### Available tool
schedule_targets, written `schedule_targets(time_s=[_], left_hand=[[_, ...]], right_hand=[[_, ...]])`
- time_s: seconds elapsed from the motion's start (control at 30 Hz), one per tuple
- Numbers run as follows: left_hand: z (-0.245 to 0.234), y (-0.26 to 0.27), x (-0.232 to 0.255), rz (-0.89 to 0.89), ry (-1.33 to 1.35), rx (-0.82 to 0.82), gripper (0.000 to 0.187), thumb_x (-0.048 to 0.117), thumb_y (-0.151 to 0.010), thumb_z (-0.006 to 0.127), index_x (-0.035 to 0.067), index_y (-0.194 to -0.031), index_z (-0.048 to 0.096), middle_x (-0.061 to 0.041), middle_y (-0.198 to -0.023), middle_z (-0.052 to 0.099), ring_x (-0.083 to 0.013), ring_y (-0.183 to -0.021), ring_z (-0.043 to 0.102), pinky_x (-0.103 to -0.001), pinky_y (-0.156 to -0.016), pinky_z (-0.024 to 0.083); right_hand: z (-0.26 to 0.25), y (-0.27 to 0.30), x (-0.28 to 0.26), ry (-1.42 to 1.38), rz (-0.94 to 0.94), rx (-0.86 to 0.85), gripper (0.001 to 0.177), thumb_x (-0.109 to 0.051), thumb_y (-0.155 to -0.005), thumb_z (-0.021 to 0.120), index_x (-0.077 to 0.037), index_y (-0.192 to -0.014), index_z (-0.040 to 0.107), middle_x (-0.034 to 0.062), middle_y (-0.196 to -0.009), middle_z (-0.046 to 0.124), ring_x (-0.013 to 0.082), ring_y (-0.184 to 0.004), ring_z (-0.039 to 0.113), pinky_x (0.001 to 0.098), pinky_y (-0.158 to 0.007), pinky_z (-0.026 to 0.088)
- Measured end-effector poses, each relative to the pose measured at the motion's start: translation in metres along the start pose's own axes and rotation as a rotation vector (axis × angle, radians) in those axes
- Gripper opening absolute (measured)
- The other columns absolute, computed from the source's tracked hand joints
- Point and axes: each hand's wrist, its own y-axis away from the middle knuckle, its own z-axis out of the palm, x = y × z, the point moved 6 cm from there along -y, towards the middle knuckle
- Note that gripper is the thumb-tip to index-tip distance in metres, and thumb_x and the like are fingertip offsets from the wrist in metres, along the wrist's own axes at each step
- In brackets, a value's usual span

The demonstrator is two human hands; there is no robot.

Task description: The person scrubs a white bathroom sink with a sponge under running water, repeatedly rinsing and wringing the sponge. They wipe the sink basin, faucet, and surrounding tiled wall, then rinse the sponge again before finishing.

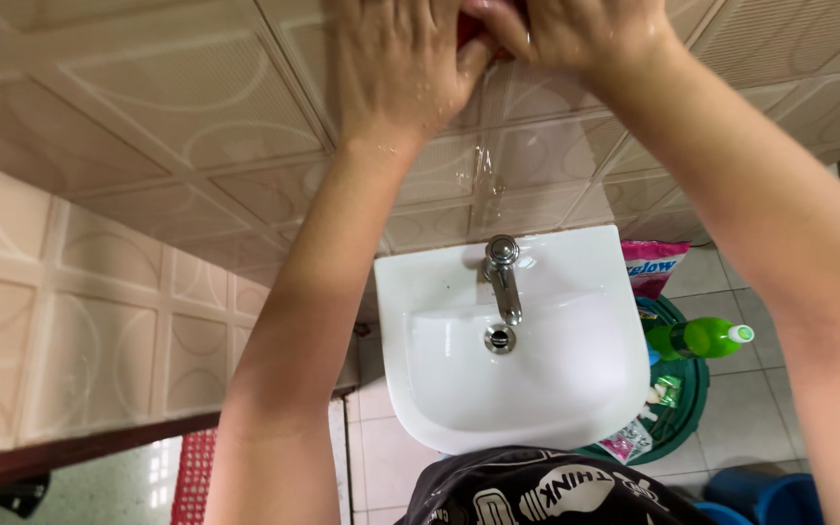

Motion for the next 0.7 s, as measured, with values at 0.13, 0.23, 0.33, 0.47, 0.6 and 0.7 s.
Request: schedule_targets(time_s=[0.13,0.23,0.33,0.47,0.6,0.7], left_hand=[[0.015,0.026,0.023,0.055,0.031,0.153,0.103,0.067,-0.101,0.066,0.007,-0.165,0.012,-0.017,-0.168,0.017,-0.0383,-0.159,0.016,-0.062,-0.13,0.012],[0.026,0.049,0.045,0.063,0.052,0.224,0.108,0.059,-0.097,0.063,0.004,-0.167,0.001,-0.013,-0.172,0.001,-0.0306,-0.162,0.001,-0.053,-0.133,0.002],[0.033,0.055,0.052,0.054,0.018,0.321,0.11,0.061,-0.099,0.062,0.005,-0.168,-0.003,-0.008,-0.174,-0.01,-0.0247,-0.162,-0.006,-0.047,-0.133,-0.003],[0.048,0.057,0.049,0.064,-0.035,0.25,0.112,0.065,-0.097,0.063,0.005,-0.168,0.0,-0.01,-0.173,-0.007,-0.0272,-0.162,-0.005,-0.049,-0.134,-0.001],[0.054,0.049,0.047,0.05,-0.038,0.196,0.111,0.071,-0.096,0.063,0.006,-0.166,0.007,-0.012,-0.171,0.007,-0.0311,-0.164,0.002,-0.055,-0.135,0.008],[0.04,0.031,0.045,0.083,-0.073,0.323,0.105,0.071,-0.099,0.063,0.006,-0.165,0.015,-0.016,-0.168,0.015,-0.035,-0.163,0.007,-0.057,-0.132,0.014]], right_hand=[[0.001,0.025,-0.019,-0.37,0.232,-0.154,0.056,-0.047,-0.11,0.043,-0.009,-0.149,0.059,0.0125,-0.151,0.054,0.0307,-0.14,0.047,0.0526,-0.11,0.035],[-0.011,0.039,-0.037,-0.372,0.263,-0.254,0.066,-0.053,-0.113,0.037,-0.008,-0.157,0.057,0.0147,-0.159,0.044,0.0337,-0.153,0.041,0.0619,-0.122,0.018],[-0.017,0.044,-0.039,-0.383,0.246,-0.24,0.062,-0.051,-0.113,0.04,-0.009,-0.155,0.055,0.0148,-0.162,0.044,0.0332,-0.153,0.04,0.0625,-0.125,0.014],[-0.018,0.047,-0.038,-0.445,0.265,-0.262,0.059,-0.05,-0.113,0.042,-0.009,-0.154,0.054,0.0124,-0.162,0.044,0.0285,-0.148,0.044,0.061,-0.125,0.019],[-0.012,0.053,-0.031,-0.594,0.275,-0.307,0.057,-0.046,-0.114,0.045,-0.006,-0.153,0.056,0.0136,-0.158,0.046,0.0304,-0.142,0.05,0.0579,-0.116,0.034],[0.003,0.061,-0.023,-0.613,0.295,-0.337,0.057,-0.046,-0.113,0.046,-0.009,-0.155,0.056,0.0139,-0.157,0.046,0.0315,-0.138,0.052,0.0549,-0.107,0.039]])
